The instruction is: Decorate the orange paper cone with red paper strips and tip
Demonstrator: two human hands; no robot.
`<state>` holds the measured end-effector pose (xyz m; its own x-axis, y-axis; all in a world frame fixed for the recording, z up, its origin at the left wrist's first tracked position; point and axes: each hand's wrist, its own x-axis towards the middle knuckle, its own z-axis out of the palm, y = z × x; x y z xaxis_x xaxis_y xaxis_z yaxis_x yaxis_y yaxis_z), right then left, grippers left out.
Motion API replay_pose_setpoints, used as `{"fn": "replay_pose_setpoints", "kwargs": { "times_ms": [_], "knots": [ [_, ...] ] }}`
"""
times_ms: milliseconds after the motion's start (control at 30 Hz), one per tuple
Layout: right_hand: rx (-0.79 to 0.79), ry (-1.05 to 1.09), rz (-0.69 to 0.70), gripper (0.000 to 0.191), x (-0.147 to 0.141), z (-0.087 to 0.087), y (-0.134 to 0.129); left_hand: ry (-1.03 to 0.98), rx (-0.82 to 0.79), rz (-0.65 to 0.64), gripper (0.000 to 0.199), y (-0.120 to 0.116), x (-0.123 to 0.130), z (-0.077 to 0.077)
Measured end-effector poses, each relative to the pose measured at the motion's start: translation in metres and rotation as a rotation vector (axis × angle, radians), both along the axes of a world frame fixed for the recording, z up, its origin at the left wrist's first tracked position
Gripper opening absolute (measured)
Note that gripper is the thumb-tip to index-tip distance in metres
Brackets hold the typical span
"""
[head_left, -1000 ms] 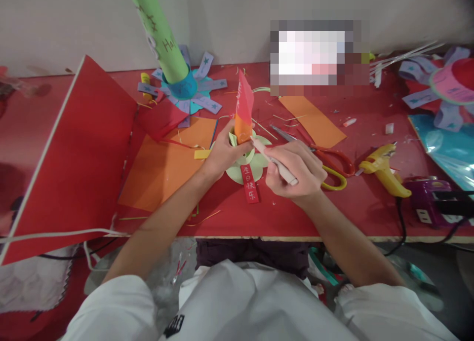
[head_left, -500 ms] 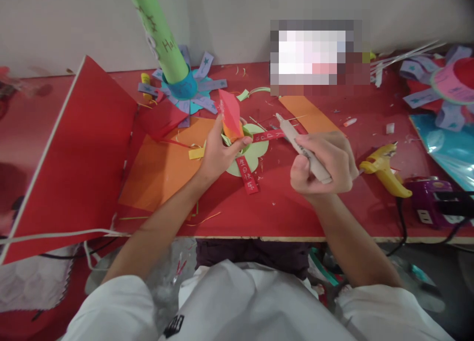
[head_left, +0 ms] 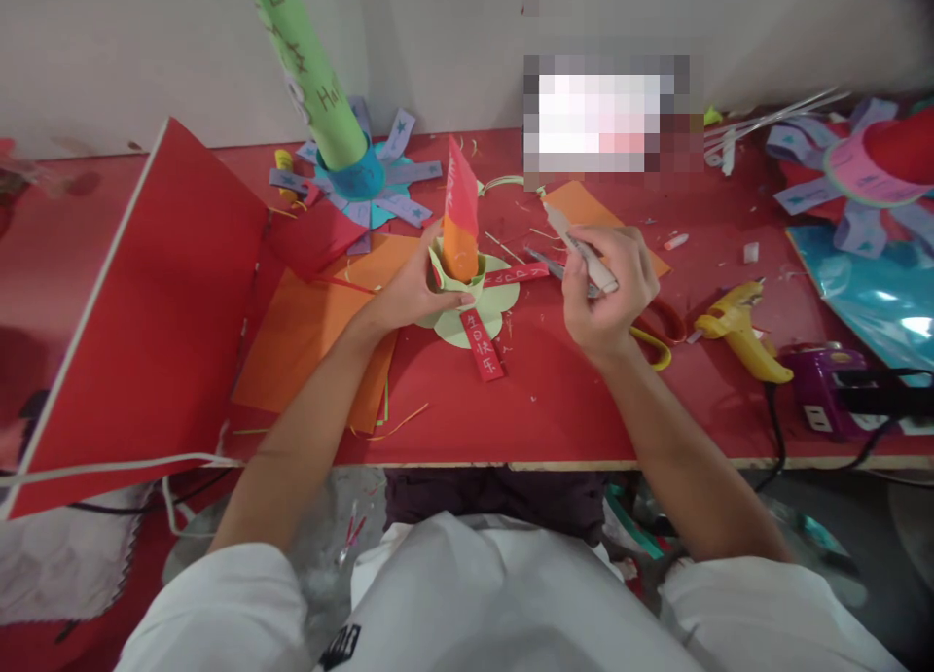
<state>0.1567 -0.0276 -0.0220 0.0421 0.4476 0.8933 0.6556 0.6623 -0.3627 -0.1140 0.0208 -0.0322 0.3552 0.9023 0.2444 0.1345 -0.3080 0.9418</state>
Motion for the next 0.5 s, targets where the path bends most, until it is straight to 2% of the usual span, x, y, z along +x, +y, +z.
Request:
{"fn": "replay_pose_setpoints", "kwargs": {
  "times_ms": [100, 300, 400, 500],
  "knots": [
    [-0.013, -0.041, -0.037, 0.028, -0.0025, -0.0007, 0.0001, -0.023, -0.071, -0.126, 0.078, 0.001, -0.0041, -0.001],
    [-0.014, -0.063, 0.026, 0.024, -0.0077, -0.0003, -0.0006, 0.0, -0.061, -0.134, 0.066, -0.0012, -0.0052, 0.005],
    [-0.038, -0.027, 0.071, 0.025, -0.0082, -0.0012, -0.0003, -0.015, -0.055, -0.099, 0.064, -0.0008, -0.0027, 0.0046],
    [-0.061, -0.005, 0.069, 0.025, -0.0076, -0.003, 0.0002, -0.07, -0.045, 0.023, 0.07, 0.0006, 0.0026, 0.0016]
  ]
}}
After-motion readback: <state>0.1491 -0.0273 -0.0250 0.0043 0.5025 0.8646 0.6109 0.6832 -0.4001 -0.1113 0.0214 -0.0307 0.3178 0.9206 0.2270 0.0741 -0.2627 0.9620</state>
